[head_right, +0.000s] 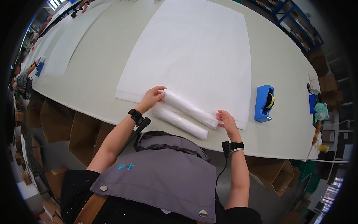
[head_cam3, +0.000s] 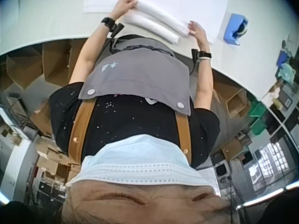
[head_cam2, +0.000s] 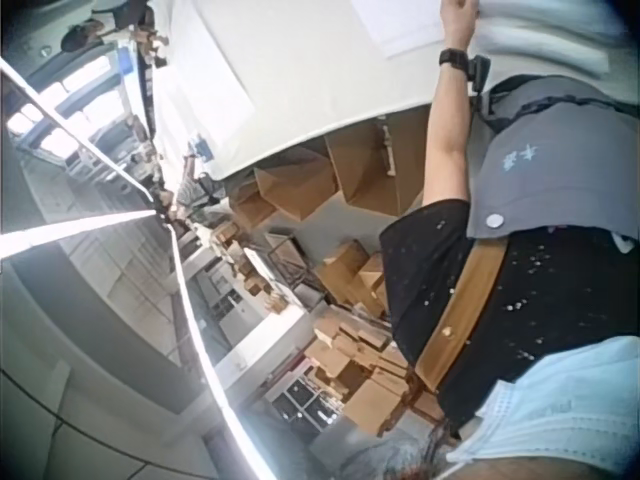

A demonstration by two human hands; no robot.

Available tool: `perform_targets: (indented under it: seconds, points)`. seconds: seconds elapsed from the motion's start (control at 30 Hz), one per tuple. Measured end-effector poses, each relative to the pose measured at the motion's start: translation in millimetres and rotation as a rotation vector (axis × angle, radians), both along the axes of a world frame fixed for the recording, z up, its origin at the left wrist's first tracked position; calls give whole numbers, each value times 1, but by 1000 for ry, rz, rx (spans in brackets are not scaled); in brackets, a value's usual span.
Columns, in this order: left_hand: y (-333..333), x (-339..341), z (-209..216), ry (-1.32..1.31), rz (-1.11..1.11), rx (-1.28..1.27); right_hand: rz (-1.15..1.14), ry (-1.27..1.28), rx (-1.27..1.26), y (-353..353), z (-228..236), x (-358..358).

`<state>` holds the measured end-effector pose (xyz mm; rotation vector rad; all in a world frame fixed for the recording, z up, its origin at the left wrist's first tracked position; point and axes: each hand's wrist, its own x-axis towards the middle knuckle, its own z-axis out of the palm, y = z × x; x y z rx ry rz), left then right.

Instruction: The person repeatedly rolls white sheets of material into tight cylinders on a large table. They smooth the sheets, roll them, and place the finished rolls into a cardboard box. The process is repeated multiple times throughout the clip.

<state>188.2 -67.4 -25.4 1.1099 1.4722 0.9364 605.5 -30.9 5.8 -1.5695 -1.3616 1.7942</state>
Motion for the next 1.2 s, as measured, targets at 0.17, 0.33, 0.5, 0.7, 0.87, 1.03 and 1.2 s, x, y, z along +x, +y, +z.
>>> perform_targets:
  seconds: [0.17,0.33,0.5,0.7,0.87,1.03,1.2]
  points:
    - [-20,-12,-6,178,33,96,276,-308,507,-27,-14,-6]
    - [-24,-3,-2,-69,153,-39,347,-469,646,-39,-6,-24]
    - [-28,5,-10,-5,311,14,264,-373,459,-39,-1,-21]
    - [-42,6,-24,-134,467,35,-281,332,128,-62,1,42]
    - [-53,4,-34,-136,498,37,-1092,492,450,-58,19,147]
    - [-44,2,-49,-92,478,32,-1212,146,363,-56,-31,298]
    - [-47,-7,-43,-37,485,7,-1109,158,368,-32,-48,342]
